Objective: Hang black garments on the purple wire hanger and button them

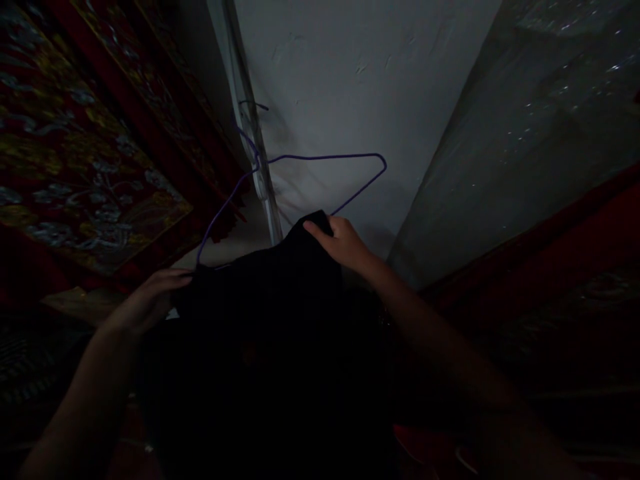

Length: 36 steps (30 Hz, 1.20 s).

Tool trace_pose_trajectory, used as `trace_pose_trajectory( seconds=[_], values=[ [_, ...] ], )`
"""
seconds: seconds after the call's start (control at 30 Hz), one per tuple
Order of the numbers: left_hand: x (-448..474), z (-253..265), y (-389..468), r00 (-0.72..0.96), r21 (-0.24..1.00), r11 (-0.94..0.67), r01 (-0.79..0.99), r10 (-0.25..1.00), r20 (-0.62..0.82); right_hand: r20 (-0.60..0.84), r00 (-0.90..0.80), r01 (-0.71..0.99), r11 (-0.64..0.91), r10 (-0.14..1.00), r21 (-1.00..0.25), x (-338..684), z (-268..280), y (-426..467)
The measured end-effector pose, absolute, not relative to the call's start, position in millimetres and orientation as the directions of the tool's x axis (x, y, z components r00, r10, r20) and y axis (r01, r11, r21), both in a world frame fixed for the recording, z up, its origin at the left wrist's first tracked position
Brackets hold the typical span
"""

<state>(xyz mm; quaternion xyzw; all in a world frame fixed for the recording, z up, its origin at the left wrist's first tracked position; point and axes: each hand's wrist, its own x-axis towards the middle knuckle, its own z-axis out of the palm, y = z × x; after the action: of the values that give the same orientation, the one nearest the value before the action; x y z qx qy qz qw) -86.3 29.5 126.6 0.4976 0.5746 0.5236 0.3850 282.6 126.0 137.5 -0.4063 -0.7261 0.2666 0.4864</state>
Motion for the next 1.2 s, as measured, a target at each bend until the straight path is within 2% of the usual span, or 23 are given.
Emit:
trace_pose_trajectory(
  seconds=[0.1,0.17,0.27,0.4,0.6,0.8,0.97,1.1,1.2],
  values=[
    [-80,125,23,0.081,0.901,0.101,0.423,0.986,-0.149,0.496,-0.213,0.374,0.539,0.842,-0.755,289,140,128],
    [-78,126,23,0.174,0.864,0.053,0.501,0.972,-0.160,0.506,-0.253,0.428,0.565,0.824,-0.706,290,140,129],
    [-86,129,27,0.116,0.836,-0.063,0.545,0.993,0.000,0.505,-0.289,0.477,0.580,0.813,-0.661,286,140,127],
    [-102,133,31,-0.016,0.719,-0.130,0.683,0.981,0.193,0.489,-0.318,0.493,0.582,0.812,-0.647,279,140,125],
    [-90,150,33,-0.114,0.644,-0.305,0.702,0.844,0.524,0.516,-0.391,0.428,0.647,0.762,-0.632,268,141,118],
    [-53,168,72,-0.085,0.576,-0.453,0.680,0.732,0.676,0.467,-0.436,0.328,0.620,0.769,-0.713,246,137,108],
    [-58,166,93,-0.042,0.556,-0.523,0.646,0.703,0.710,0.506,-0.499,0.331,0.695,0.703,-0.639,264,148,94],
    [-72,169,90,0.007,0.463,-0.471,0.751,0.706,0.708,0.520,-0.368,0.389,0.636,0.770,-0.666,294,154,88],
    [-74,177,87,0.049,0.405,-0.457,0.792,0.709,0.704,0.601,-0.242,0.384,0.645,0.761,-0.661,308,153,99]
  ],
)
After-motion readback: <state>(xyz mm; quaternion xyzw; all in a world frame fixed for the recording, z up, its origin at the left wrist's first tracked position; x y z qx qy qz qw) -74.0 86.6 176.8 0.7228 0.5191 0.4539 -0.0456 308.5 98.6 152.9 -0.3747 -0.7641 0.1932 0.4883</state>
